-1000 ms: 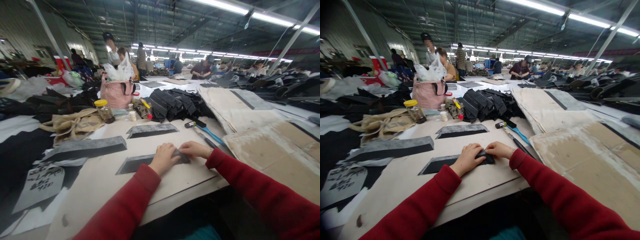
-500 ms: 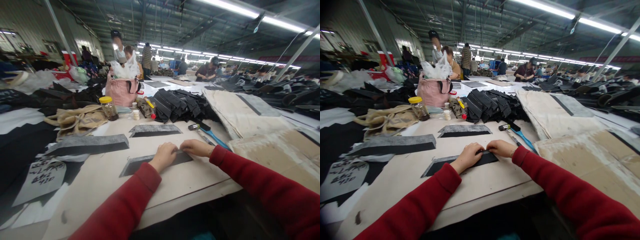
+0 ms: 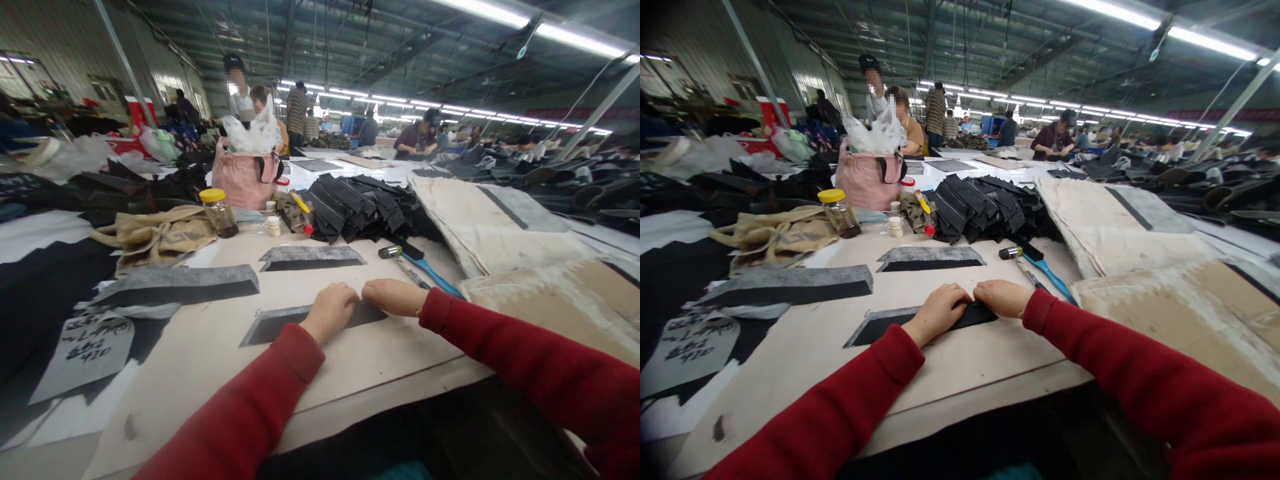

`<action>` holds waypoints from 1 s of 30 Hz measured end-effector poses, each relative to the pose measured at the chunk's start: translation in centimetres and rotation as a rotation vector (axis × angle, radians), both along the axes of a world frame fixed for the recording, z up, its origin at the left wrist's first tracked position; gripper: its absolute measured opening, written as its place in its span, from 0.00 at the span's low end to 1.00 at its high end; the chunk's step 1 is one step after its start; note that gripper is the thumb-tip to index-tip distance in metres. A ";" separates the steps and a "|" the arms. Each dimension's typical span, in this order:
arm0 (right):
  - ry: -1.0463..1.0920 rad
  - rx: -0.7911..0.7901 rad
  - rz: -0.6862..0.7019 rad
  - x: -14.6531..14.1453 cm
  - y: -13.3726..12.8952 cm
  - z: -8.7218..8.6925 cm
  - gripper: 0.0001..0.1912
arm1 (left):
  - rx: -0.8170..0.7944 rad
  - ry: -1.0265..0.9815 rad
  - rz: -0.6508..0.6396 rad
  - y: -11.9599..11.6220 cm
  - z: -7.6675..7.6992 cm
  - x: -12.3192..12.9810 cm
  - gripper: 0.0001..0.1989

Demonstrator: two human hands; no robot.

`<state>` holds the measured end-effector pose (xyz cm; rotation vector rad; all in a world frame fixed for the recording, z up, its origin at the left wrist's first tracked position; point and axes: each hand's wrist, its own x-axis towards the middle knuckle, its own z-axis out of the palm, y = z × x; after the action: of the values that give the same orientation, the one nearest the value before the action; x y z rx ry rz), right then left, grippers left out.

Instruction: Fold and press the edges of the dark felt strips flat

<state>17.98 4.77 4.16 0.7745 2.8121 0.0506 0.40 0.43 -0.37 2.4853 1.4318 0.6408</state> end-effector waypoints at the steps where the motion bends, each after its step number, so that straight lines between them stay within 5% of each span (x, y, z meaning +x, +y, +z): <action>1: -0.021 0.032 0.024 0.0 -0.2 -0.1 0.10 | 0.006 0.021 -0.002 -0.1 0.0 0.0 0.10; 9: -0.104 0.238 -0.007 -1.1 -3.7 -1.1 0.11 | 0.077 0.243 -0.076 -1.2 1.1 -0.2 0.12; 20: 0.040 0.285 -0.180 1.3 -3.7 -1.8 0.10 | -0.009 -0.011 -0.017 0.4 0.1 -1.6 0.14; 25: 0.223 0.150 -0.275 0.8 -2.8 -1.9 0.10 | -0.008 -0.015 -0.010 0.3 0.2 -1.3 0.13; 30: 0.403 -0.045 -0.317 0.0 -2.4 -2.3 0.20 | -0.002 0.012 -0.011 0.1 0.3 -1.3 0.13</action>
<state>18.00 2.40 1.89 1.3401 2.9940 -0.2470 -0.91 0.55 -0.11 2.4976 1.4214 0.6228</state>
